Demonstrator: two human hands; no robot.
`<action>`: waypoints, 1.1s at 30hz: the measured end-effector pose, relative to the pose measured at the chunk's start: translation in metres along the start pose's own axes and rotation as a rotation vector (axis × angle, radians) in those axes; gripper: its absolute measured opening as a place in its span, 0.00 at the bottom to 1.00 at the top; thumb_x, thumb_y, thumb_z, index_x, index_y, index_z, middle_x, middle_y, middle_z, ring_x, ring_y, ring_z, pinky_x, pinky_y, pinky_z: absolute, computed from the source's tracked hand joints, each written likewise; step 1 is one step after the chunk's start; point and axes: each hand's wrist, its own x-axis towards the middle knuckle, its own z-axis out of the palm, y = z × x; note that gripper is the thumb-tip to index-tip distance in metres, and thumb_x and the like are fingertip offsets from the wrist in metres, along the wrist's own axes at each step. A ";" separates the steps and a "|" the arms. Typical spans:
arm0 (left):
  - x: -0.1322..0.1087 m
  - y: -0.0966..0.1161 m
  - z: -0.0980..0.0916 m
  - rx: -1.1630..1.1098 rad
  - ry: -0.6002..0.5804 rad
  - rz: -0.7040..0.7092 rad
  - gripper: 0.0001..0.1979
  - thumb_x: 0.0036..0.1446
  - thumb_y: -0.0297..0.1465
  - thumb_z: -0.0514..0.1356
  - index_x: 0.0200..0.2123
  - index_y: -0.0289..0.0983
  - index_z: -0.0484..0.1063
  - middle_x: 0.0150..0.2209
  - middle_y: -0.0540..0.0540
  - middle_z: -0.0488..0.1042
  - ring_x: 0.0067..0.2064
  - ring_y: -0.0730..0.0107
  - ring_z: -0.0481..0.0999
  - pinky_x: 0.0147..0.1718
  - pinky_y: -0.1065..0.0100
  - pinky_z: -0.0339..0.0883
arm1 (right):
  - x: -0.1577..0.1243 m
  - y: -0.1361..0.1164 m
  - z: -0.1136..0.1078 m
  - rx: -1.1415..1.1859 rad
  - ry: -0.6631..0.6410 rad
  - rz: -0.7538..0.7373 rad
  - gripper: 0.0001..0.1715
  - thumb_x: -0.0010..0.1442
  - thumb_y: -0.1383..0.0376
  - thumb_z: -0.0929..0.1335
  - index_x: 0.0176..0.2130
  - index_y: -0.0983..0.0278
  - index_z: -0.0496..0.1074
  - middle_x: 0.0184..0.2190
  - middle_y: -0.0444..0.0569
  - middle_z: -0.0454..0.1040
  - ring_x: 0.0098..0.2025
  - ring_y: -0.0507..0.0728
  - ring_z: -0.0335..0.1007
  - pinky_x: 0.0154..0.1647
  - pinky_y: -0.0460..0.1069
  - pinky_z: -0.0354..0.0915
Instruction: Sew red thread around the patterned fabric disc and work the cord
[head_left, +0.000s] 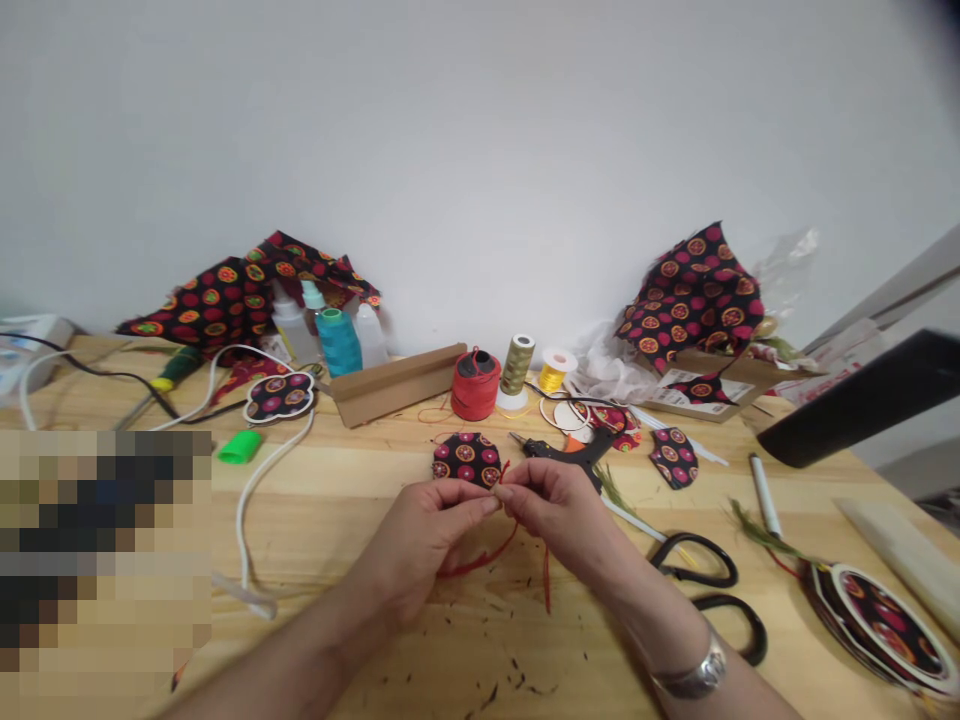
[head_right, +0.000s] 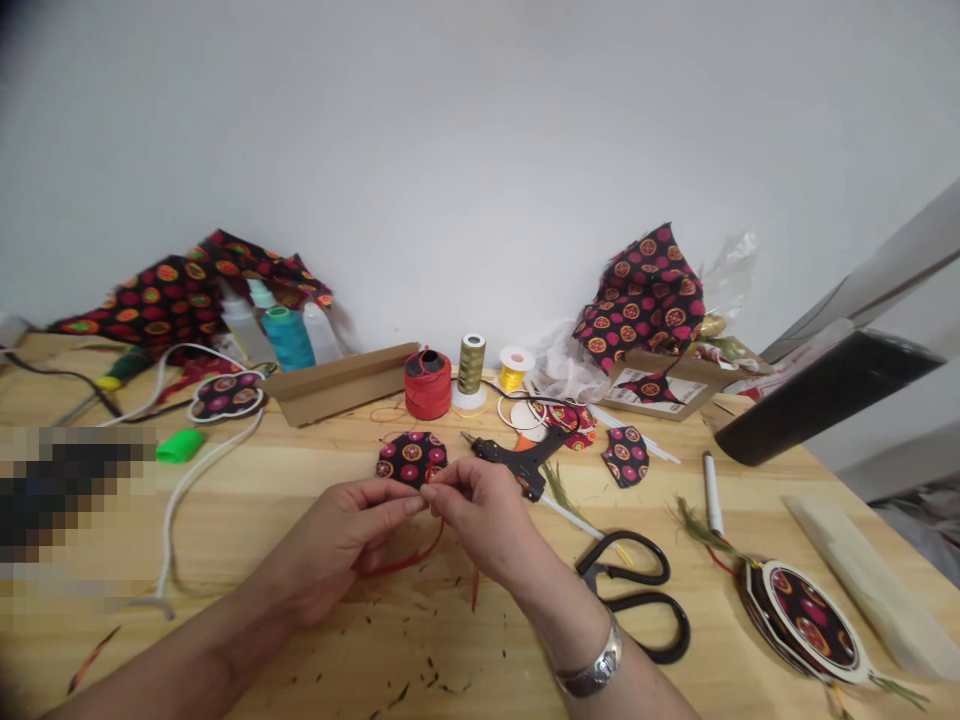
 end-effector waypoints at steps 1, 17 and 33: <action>0.000 -0.001 0.000 -0.007 -0.009 0.000 0.09 0.45 0.35 0.63 0.27 0.35 0.75 0.15 0.57 0.59 0.15 0.84 0.48 0.14 0.76 0.41 | 0.000 0.000 0.000 0.006 0.003 0.000 0.08 0.50 0.63 0.67 0.25 0.66 0.68 0.18 0.40 0.61 0.20 0.47 0.50 0.20 0.43 0.50; 0.002 0.000 -0.001 -0.055 -0.064 -0.004 0.11 0.48 0.36 0.62 0.30 0.33 0.75 0.11 0.59 0.52 0.13 0.83 0.47 0.13 0.74 0.40 | 0.000 0.001 0.000 0.146 -0.022 0.074 0.10 0.49 0.61 0.68 0.26 0.66 0.67 0.16 0.38 0.60 0.18 0.45 0.50 0.17 0.43 0.48; -0.001 0.003 -0.001 -0.034 -0.030 0.001 0.09 0.46 0.34 0.62 0.28 0.33 0.76 0.12 0.58 0.55 0.13 0.84 0.49 0.13 0.74 0.40 | -0.002 -0.001 -0.002 0.215 -0.056 0.113 0.12 0.48 0.60 0.70 0.26 0.67 0.68 0.17 0.38 0.60 0.18 0.45 0.49 0.17 0.42 0.47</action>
